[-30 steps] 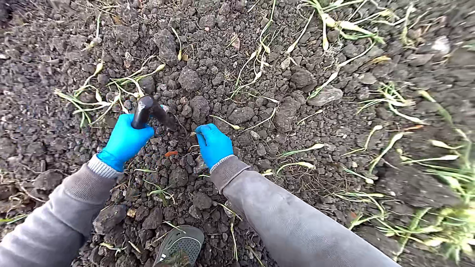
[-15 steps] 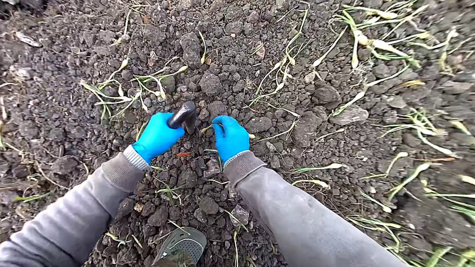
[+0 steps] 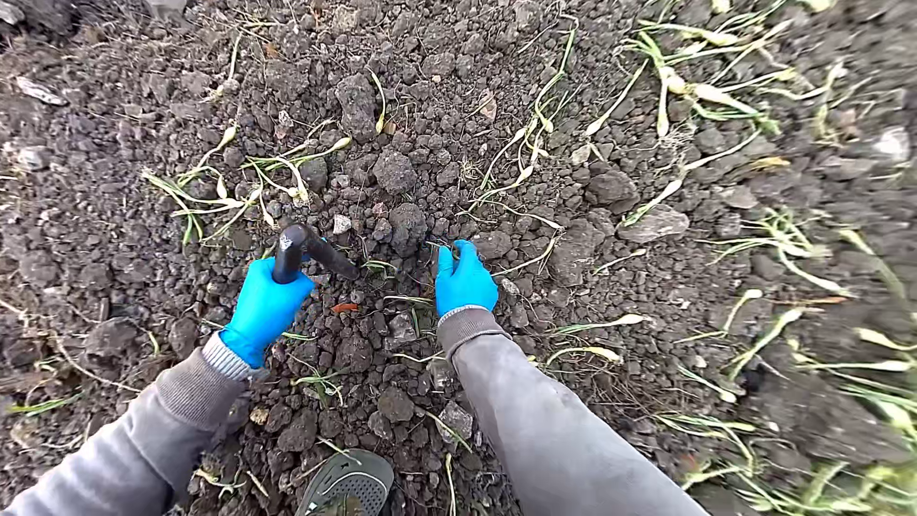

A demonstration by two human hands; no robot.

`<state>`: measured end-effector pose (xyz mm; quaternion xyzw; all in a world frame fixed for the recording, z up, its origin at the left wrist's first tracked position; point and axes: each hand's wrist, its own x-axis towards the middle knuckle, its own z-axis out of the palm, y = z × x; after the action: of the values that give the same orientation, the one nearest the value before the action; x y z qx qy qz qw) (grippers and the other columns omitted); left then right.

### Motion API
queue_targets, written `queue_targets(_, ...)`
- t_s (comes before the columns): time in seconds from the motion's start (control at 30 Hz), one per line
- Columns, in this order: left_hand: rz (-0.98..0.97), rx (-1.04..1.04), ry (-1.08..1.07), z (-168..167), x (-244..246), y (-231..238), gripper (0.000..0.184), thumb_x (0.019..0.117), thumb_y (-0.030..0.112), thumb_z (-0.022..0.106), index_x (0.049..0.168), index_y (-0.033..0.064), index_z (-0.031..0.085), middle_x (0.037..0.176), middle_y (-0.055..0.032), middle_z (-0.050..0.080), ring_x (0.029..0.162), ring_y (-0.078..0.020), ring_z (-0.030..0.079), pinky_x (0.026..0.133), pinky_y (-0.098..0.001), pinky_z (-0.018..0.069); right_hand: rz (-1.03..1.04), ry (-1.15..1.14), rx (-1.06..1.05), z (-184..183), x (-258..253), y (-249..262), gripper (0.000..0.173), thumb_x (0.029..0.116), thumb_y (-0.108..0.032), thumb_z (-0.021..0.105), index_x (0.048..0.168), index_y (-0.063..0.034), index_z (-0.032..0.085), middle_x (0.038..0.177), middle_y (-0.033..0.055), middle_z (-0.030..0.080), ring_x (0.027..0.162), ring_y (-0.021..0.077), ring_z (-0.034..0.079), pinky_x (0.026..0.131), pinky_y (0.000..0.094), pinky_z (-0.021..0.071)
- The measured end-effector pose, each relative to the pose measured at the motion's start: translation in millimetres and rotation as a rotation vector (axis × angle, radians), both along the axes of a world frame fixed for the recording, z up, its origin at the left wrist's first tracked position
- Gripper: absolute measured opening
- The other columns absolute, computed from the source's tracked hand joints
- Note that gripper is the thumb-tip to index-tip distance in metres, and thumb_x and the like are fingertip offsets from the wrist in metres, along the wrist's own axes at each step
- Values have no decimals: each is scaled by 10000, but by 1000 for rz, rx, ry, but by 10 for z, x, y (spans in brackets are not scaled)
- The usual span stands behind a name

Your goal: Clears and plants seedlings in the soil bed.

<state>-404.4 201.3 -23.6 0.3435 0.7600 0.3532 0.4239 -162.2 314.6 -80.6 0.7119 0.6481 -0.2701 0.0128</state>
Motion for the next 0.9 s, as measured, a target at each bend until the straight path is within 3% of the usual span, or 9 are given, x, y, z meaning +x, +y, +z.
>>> queue_targets(0.13,32,-1,25,4,45,8,60,857,73,631,899,76,674,500,-6,455,382,-120,399,384,-294,344,-28,-8,-121,124,201,81,520,1098,-528,378,1238,-120,669,1049,188,743,1017,397,723,835,624,552)
queue_targets(0.3,47,24,43,-44,129,-77,273,873,88,624,1138,98,690,536,28,458,403,-88,403,401,-275,362,-18,185,-23,126,504,-766,360,1076,-391,545,1150,-80,711,994,136,751,918,316,736,824,555,580)
queue_targets(0.37,65,49,3,-51,139,-109,293,885,72,615,1171,95,677,542,41,454,407,-63,390,400,-249,352,122,194,-159,178,707,-1191,308,1083,-302,522,1238,-101,697,1125,117,746,1040,281,727,931,506,575)
queue_targets(0.47,53,33,-33,30,140,-74,285,929,56,608,1208,93,655,544,47,456,409,-50,405,401,-230,376,201,60,-340,397,1066,-1661,452,1114,-277,397,1544,-177,494,1337,134,685,1229,293,667,1063,487,512)
queue_targets(0.57,-51,22,125,308,246,-26,123,918,91,663,1036,58,668,553,-14,499,414,-112,452,408,-308,407,99,9,-290,449,1431,-1696,418,1069,-115,416,1444,-113,600,1433,133,624,1360,281,573,1161,451,441)
queue_targets(0.63,-178,66,188,624,339,-26,85,889,127,685,883,58,637,539,-37,484,410,-142,442,404,-346,383,104,-77,-218,323,1535,-1492,383,991,-58,526,1342,-120,666,1359,150,626,1269,324,604,1061,500,509)
queue_targets(0.77,-340,219,-72,1389,826,-14,141,802,125,585,672,178,570,477,65,405,403,-49,383,433,-208,350,224,-252,-235,110,1620,-1029,461,950,-113,666,1400,-192,613,1359,184,614,1120,399,671,856,580,580)
queue_targets(0.8,-369,273,-154,1482,962,2,70,814,136,588,800,202,609,491,67,400,401,-57,386,424,-212,360,230,-250,-238,107,1614,-994,395,977,-163,667,1369,-172,624,1326,184,629,1098,400,680,837,580,586)
queue_targets(0.9,-510,594,-381,1264,1327,70,432,814,75,669,1246,86,655,668,28,612,509,-69,561,484,-227,507,223,-140,-289,218,1633,-1144,298,1074,-281,535,1297,-120,650,1289,165,655,1128,369,679,876,563,581)
